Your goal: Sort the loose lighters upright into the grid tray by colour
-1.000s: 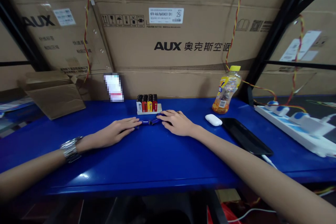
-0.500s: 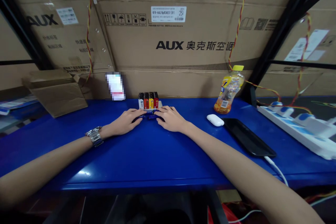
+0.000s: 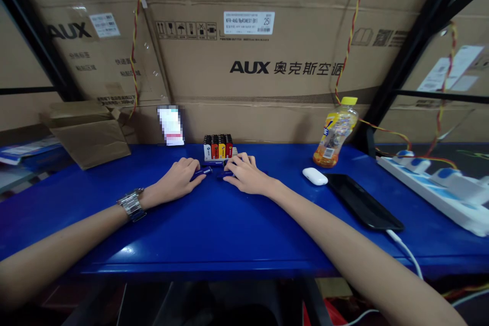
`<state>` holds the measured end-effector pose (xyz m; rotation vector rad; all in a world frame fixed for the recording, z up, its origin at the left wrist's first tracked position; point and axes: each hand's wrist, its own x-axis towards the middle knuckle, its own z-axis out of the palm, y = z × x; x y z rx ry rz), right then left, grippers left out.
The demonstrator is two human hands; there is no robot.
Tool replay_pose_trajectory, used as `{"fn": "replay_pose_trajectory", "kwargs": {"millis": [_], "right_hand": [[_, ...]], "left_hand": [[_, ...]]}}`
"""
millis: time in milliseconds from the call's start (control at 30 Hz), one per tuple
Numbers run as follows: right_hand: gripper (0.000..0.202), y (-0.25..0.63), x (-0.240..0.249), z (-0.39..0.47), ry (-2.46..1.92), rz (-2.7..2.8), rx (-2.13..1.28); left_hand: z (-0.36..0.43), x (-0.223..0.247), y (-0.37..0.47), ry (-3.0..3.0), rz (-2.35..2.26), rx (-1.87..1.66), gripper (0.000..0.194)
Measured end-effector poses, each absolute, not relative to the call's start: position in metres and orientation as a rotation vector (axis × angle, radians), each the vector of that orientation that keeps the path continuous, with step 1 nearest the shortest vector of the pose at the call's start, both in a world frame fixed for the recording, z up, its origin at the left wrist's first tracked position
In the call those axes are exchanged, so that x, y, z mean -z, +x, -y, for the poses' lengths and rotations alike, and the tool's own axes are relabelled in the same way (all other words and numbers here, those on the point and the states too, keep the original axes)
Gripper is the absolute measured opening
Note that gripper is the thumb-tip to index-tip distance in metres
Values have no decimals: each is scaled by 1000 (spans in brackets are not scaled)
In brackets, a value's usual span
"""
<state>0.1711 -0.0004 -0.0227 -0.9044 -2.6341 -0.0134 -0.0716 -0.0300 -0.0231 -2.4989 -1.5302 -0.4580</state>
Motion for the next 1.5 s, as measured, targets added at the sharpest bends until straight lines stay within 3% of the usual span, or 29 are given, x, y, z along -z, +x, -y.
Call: {"fn": "replay_pose_trajectory", "kwargs": {"millis": [167,333,433,667,900,1100,1333,1500], "right_hand": [[15,169,26,0,-878,2519,-207],[26,167,25,-1,-897,2211,-466],[20,165,21,2,-882,2102,-592],[22,159,27,3,-762,1547,-1385],[51,161,25,2,-875,1363,-1569],[45,159,21,7,-919,1316,-1512],[44,162,25,3,-925,1252,-1561],[43,162,27,2,-931,1232,-1574]], "left_hand": [[32,21,-68,-2604,1574,714,24],[34,13,-65,-2588,1603,1014,18],[36,12,-63,-2602,1596,1180,19],[38,18,-57,-3012,1772,1657,28],[35,22,-53,-2899,1894,2196,39],[38,21,-57,-2827,2036,2137,53],[38,25,-60,-2597,2188,1828,31],[41,21,-58,-2603,2219,1707,29]]}}
